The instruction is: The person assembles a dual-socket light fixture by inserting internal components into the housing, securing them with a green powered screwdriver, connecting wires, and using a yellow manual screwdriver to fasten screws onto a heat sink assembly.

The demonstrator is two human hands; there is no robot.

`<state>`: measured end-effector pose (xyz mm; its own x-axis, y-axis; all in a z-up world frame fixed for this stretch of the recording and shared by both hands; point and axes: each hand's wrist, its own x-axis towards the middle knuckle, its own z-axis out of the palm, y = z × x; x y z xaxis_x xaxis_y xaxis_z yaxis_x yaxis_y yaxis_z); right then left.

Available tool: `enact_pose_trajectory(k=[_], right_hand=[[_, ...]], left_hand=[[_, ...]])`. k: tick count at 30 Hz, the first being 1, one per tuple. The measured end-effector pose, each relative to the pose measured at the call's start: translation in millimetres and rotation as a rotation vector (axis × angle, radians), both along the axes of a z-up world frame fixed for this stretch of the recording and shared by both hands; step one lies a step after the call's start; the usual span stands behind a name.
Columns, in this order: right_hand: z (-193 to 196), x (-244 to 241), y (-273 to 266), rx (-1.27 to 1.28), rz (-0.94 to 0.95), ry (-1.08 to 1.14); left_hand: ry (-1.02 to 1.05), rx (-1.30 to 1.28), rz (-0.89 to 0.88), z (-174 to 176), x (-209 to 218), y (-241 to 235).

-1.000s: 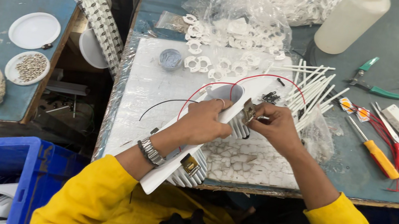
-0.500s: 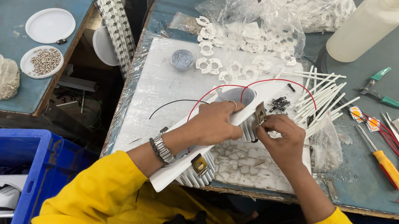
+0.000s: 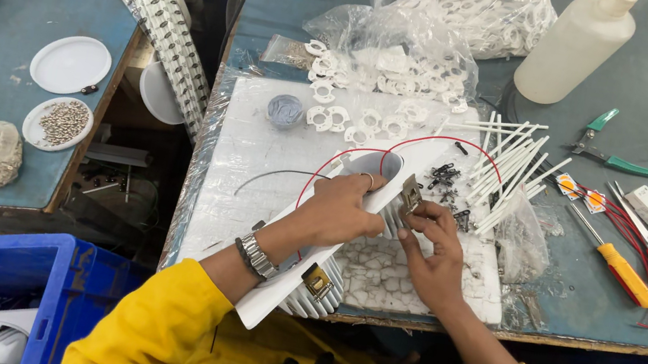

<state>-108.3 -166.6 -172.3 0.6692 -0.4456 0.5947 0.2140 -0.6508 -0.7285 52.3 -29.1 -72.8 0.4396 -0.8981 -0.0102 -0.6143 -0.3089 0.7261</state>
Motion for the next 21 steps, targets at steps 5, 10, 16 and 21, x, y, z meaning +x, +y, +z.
enact_pose_trajectory(k=[5,10,16,21], right_hand=[[12,1,4,-0.213,-0.072,0.054],[15,-6,8,-0.457,-0.120,0.061],[7,-9,1,0.083,0.005,-0.052],[10,-9,4,-0.031,-0.050,-0.033]], left_hand=[[-0.008,0.028,0.005,-2,3,-2],[-0.018,-0.120,-0.002,-13,8,-2],[0.104,-0.021,-0.008,-4,6,2],[0.082,-0.010,-0.005,2,3,3]])
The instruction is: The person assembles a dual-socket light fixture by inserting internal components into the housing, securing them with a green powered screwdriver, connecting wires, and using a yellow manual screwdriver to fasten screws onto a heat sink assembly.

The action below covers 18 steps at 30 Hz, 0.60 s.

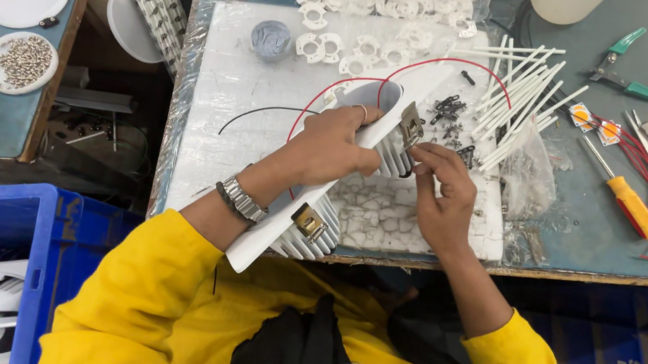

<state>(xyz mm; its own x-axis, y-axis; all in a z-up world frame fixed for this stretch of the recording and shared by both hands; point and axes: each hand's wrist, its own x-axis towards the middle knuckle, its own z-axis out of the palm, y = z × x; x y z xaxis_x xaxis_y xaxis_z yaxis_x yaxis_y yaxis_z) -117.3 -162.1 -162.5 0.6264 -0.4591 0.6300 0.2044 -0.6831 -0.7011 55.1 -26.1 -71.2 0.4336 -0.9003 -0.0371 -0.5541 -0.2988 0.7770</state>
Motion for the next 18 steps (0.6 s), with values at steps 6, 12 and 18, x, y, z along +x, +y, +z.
enact_pose_trajectory(k=[6,12,18], right_hand=[[-1.5,3.2,3.3,-0.285,-0.048,0.050],[-8.6,5.6,1.8,-0.268,-0.073,0.140],[-5.5,2.0,-4.9,-0.083,0.076,0.100]], left_hand=[[0.011,-0.030,0.007,-0.7,0.9,1.5],[-0.004,-0.002,0.008,0.5,0.0,2.0],[0.065,-0.001,0.033,2.4,-1.0,4.4]])
